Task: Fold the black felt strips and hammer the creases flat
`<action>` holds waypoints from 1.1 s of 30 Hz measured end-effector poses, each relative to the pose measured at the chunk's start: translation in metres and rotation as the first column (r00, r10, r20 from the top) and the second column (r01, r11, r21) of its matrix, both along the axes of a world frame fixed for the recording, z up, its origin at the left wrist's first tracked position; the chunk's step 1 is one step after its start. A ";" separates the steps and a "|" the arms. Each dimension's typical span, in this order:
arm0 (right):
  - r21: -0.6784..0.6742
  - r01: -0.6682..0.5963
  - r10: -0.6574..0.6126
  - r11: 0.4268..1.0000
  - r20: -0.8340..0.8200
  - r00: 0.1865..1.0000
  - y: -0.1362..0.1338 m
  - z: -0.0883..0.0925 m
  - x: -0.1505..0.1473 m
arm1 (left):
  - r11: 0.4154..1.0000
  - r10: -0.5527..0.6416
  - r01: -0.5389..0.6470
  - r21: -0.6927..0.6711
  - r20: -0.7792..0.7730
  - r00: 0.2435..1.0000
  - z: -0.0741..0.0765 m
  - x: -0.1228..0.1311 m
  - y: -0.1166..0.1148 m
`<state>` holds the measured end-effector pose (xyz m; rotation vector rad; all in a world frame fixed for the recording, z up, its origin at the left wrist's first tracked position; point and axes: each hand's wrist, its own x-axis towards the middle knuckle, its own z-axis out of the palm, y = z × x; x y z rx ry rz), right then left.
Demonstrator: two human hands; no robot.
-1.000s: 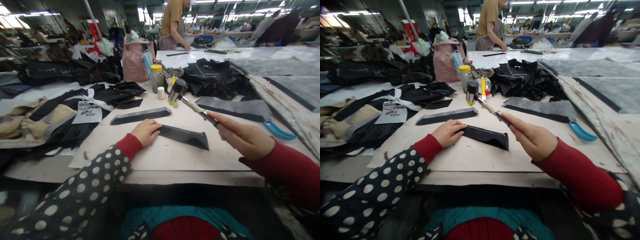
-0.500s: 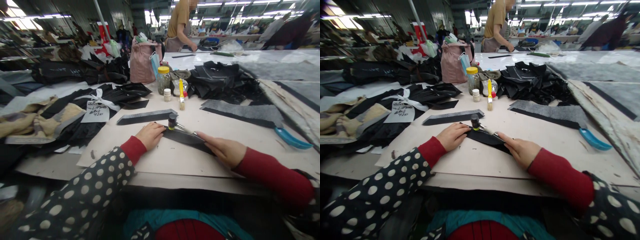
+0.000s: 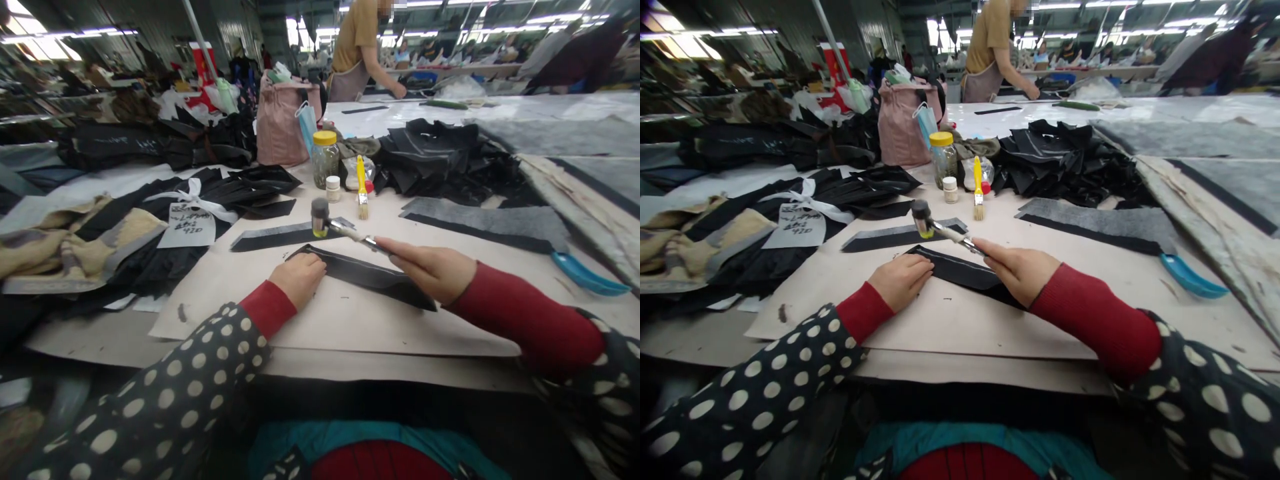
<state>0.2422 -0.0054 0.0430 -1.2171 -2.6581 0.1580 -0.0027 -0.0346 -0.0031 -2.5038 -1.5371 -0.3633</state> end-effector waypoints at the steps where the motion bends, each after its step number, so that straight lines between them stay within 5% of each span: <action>1: 0.003 0.008 -0.008 1.000 -0.016 1.000 0.001 0.001 -0.002 | 1.000 -0.004 0.004 0.010 -0.001 1.000 0.000 0.001 -0.001; 6: -0.080 0.001 0.010 0.997 0.136 0.991 0.004 0.002 -0.008 | 1.000 -0.012 0.012 0.025 -0.003 1.000 0.000 0.001 -0.002; 11: 0.038 0.001 0.002 0.999 -0.067 0.998 -0.002 -0.004 0.014 | 0.999 -0.016 0.015 0.032 0.009 1.000 0.000 0.001 -0.002; 16: -0.014 -0.007 0.008 1.000 0.068 0.998 -0.006 -0.009 0.038 | 1.000 0.007 -0.007 0.020 0.007 1.000 0.000 0.002 0.000; 20: 0.062 0.037 -0.030 0.997 -0.108 0.994 -0.018 -0.003 0.054 | 1.000 0.007 -0.007 0.019 -0.002 1.000 -0.001 0.001 0.001; 25: -0.063 0.069 -0.074 0.996 -0.071 0.995 -0.037 -0.008 0.078 | 0.999 0.019 -0.018 0.035 -0.028 0.999 0.000 0.001 0.000; 29: -0.036 0.118 -0.123 0.992 -0.194 0.973 -0.046 -0.009 0.093 | 0.998 0.041 -0.040 0.048 -0.027 0.999 0.000 0.001 0.001; 33: -0.080 0.166 -0.175 0.983 -0.118 0.977 -0.053 -0.013 0.104 | 0.999 0.029 -0.029 0.037 -0.014 0.999 0.000 0.001 0.002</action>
